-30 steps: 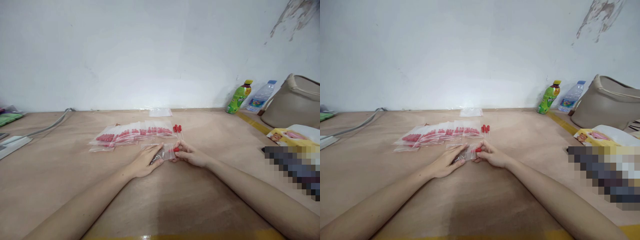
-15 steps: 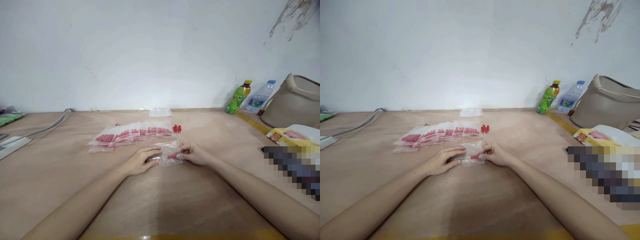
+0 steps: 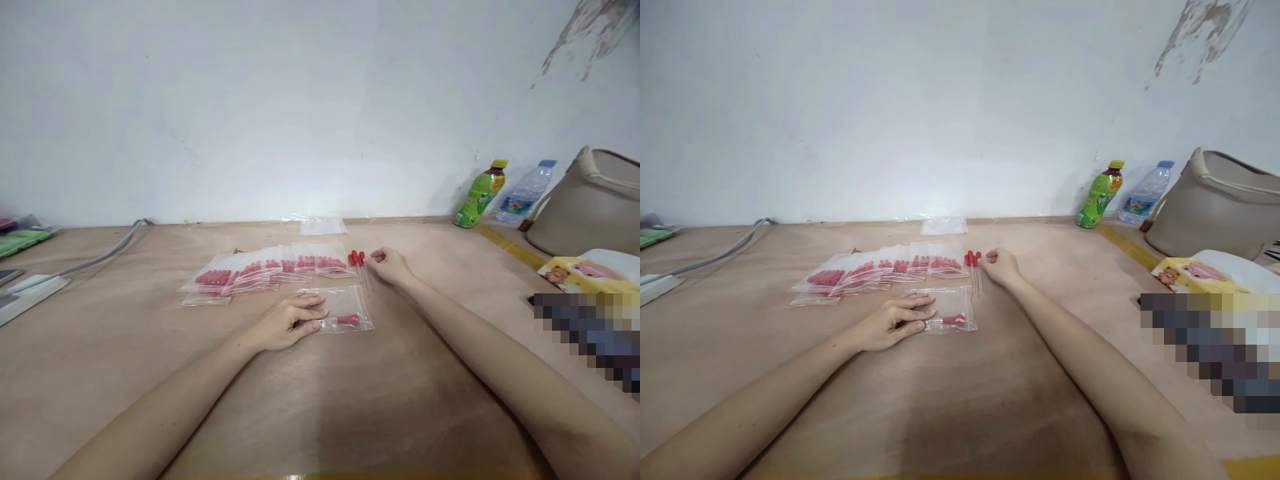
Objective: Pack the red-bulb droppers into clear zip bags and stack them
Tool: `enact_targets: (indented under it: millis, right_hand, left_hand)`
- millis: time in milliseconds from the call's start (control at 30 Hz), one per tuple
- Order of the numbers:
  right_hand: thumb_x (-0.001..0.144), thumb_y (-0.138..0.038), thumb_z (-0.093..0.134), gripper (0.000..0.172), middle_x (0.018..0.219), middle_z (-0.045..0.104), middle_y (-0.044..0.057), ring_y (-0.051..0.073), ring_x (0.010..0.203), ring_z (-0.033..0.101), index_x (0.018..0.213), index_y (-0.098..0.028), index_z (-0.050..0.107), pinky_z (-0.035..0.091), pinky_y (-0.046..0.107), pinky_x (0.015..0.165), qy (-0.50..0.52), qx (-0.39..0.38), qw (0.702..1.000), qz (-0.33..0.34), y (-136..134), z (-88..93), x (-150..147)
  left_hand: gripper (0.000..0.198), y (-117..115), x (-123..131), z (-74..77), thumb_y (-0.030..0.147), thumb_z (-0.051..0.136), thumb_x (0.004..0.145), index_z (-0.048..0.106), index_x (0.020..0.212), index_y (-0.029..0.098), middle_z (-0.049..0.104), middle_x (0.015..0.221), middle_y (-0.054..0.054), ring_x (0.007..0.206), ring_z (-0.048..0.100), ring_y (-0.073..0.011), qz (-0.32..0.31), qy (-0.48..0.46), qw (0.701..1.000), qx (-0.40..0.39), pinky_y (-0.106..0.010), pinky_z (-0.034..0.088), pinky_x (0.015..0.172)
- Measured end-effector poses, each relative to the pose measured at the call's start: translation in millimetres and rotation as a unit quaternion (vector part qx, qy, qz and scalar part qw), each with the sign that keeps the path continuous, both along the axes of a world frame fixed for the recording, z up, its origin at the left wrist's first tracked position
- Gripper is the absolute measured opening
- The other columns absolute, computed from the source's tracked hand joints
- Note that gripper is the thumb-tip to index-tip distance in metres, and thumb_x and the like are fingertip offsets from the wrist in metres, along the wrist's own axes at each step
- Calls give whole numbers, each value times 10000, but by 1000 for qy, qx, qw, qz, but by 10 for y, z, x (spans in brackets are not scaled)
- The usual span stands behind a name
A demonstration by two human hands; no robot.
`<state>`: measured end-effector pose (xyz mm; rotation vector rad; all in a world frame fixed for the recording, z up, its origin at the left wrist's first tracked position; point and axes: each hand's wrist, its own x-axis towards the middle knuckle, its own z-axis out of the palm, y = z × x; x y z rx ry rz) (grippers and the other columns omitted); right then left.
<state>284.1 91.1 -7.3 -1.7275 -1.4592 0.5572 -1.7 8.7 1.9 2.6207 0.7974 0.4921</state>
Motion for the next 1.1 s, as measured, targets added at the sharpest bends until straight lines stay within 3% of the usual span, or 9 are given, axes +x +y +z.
enact_targets:
  millis: [200,367,533,633,733,900,1100]
  right_hand:
    - [470,-375,765,305,480,513,17,174,564,525,487,-175,536,338,244,468,6,-110,994,-8,283,87,-107]
    - [463,-239,786,303,431,449,-23,115,460,440,514,-184,493,262,209,376,87,-127,988,-29,289,135,-158]
    - [565,-210,732,278,431,465,-16,53,357,307,522,-177,460,165,186,307,210,-138,968,-27,236,195,-127]
    - [646,-227,666,187,568,567,29,41,372,335,605,-161,496,197,174,303,294,-108,950,-5,126,188,-67]
    - [701,-274,617,159,660,583,8,38,430,398,711,-172,494,315,161,360,360,-43,932,15,-112,108,-17]
    - [619,-340,707,459,611,534,-78,77,508,516,973,-236,434,429,192,486,430,108,894,65,-605,-91,-13]
    - [621,-389,691,479,617,554,-79,96,514,548,979,-242,409,454,229,516,434,113,891,74,-806,-118,-58]
  left_hand:
    - [332,-10,2,-7,308,436,907,515,1229,292,437,1348,-22,1246,403,-187,8,9,1000,8,-377,333,1036]
    - [340,0,2,-25,315,448,899,516,1232,287,434,1352,-27,1253,393,-196,11,7,1000,4,-379,341,1029]
    - [341,5,-1,-39,320,445,901,517,1232,279,443,1346,-32,1246,402,-195,12,7,1000,9,-379,348,1022]
    - [343,7,-5,-41,324,446,900,522,1230,268,442,1347,-37,1248,399,-197,12,11,1000,9,-373,343,1027]
    - [351,5,-6,-44,328,453,896,518,1235,265,443,1346,-39,1244,404,-206,12,12,1000,8,-382,344,1025]
    - [376,-4,-1,-40,324,468,888,491,1259,267,444,1346,-35,1240,409,-203,15,6,1000,8,-382,343,1030]
    - [404,-13,6,-16,320,469,887,458,1285,251,452,1339,-48,1238,412,-204,14,8,1000,21,-392,344,1030]
